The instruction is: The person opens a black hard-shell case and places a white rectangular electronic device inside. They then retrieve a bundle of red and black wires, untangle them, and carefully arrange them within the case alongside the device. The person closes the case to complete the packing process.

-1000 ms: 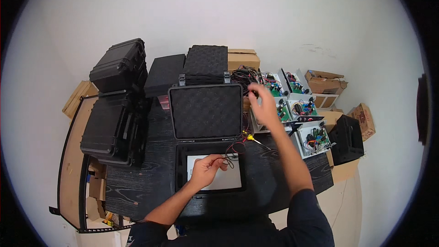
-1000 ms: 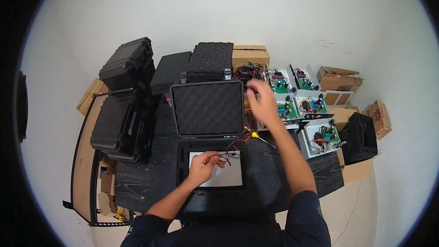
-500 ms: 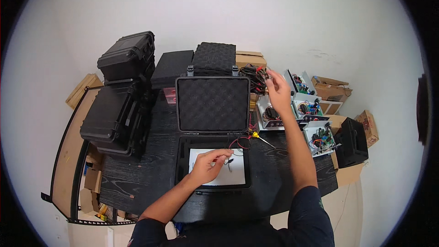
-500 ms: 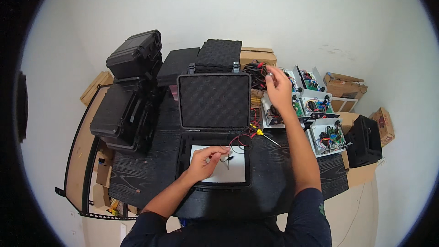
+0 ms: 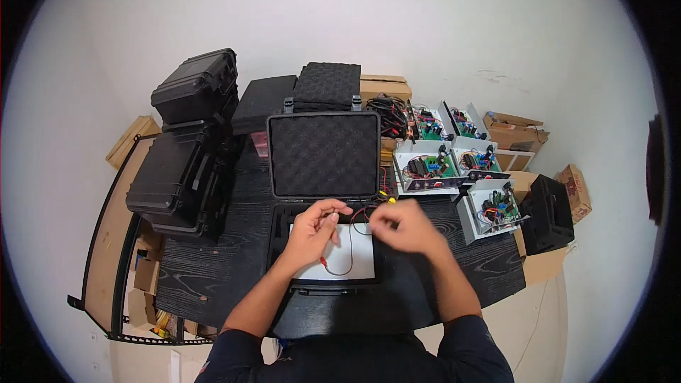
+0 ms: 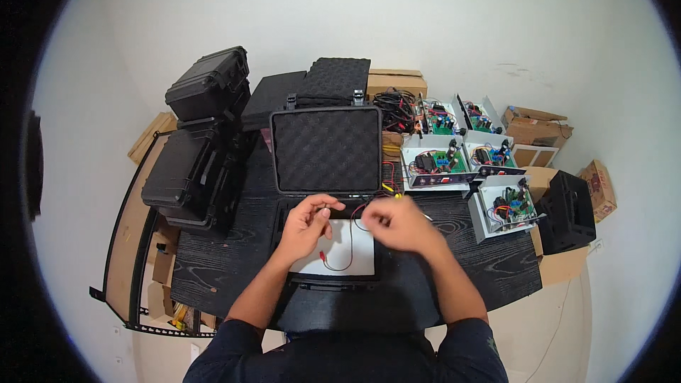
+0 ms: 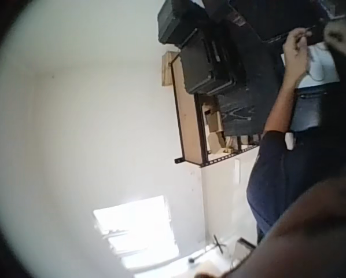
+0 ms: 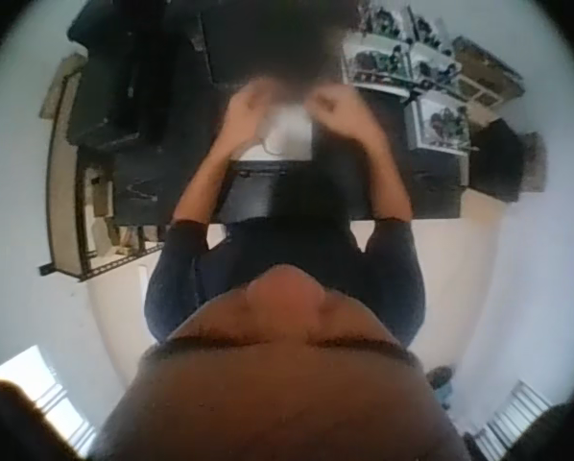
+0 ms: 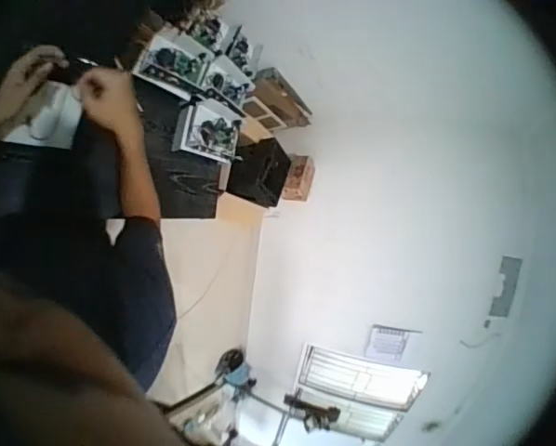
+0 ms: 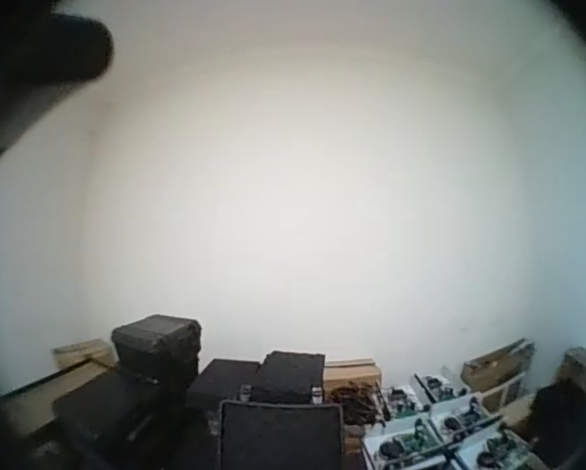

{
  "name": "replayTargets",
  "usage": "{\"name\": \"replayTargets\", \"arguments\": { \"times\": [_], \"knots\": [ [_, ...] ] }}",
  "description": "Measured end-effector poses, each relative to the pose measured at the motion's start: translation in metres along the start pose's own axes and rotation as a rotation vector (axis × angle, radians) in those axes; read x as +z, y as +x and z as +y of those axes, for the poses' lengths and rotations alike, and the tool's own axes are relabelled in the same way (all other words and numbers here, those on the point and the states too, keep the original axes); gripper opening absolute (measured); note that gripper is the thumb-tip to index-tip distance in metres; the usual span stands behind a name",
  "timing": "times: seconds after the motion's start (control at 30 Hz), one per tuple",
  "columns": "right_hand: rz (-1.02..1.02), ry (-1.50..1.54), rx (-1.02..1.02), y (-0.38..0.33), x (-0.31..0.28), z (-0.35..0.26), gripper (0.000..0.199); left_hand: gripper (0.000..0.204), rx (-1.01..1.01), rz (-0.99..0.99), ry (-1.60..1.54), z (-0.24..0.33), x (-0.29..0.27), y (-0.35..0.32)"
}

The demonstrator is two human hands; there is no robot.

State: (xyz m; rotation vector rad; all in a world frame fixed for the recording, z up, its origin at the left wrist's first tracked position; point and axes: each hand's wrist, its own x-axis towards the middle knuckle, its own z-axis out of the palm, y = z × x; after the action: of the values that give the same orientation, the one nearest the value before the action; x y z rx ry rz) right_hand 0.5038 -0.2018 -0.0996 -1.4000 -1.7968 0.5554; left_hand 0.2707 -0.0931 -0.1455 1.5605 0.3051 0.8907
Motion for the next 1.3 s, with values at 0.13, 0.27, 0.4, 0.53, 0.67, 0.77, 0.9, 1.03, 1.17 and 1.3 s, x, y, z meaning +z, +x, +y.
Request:
{"name": "replayTargets", "arguments": {
  "times": [0.13, 0.27, 0.4, 0.53, 0.67, 0.77, 0.9, 1.03, 1.17, 1.3],
  "knots": [
    [-0.208, -0.210, -0.226, -0.019, 0.050, 0.000, 0.018, 0.026, -0.031, 0.046, -0.059, 0.010, 0.003, 0.009],
    [-0.350, -0.343, -0.267, -0.019, 0.074, 0.023, 0.016, 0.015, -0.005, 0.017, -0.006, -0.001, -0.001, 0.007],
    [-0.246, -0.169, -0.205, -0.010, 0.052, 0.001, 0.012, 0.012, -0.088, -0.097, 0.217, 0.002, -0.012, 0.005],
    [0.188, -0.014, -0.345, 0.003, 0.029, -0.030, 0.014, 0.017, -0.121, -0.185, 0.042, -0.002, 0.000, -0.002],
    [0.353, -0.009, -0.358, 0.013, 0.031, -0.031, 0.015, 0.034, -0.271, -0.286, -0.265, 0.022, 0.011, -0.006],
    [0.289, 0.172, -0.279, 0.015, 0.034, -0.026, 0.017, 0.039, -0.286, -0.285, -0.507, 0.023, 0.011, -0.009],
    [0.022, 0.297, -0.062, 0.012, 0.023, -0.028, 0.020, 0.037, -0.332, -0.255, -0.639, 0.037, 0.010, -0.013],
    [-0.091, 0.135, -0.064, 0.016, -0.004, -0.024, 0.017, 0.035, -0.289, -0.167, -0.648, 0.045, -0.002, -0.016],
    [0.078, -0.031, -0.002, 0.011, -0.036, -0.021, 0.011, 0.031, -0.220, -0.076, -0.622, 0.055, -0.018, -0.017],
    [0.204, -0.325, 0.002, 0.007, -0.053, -0.014, 0.010, 0.031, -0.103, 0.020, -0.616, 0.050, -0.025, -0.017]
  ]
}}
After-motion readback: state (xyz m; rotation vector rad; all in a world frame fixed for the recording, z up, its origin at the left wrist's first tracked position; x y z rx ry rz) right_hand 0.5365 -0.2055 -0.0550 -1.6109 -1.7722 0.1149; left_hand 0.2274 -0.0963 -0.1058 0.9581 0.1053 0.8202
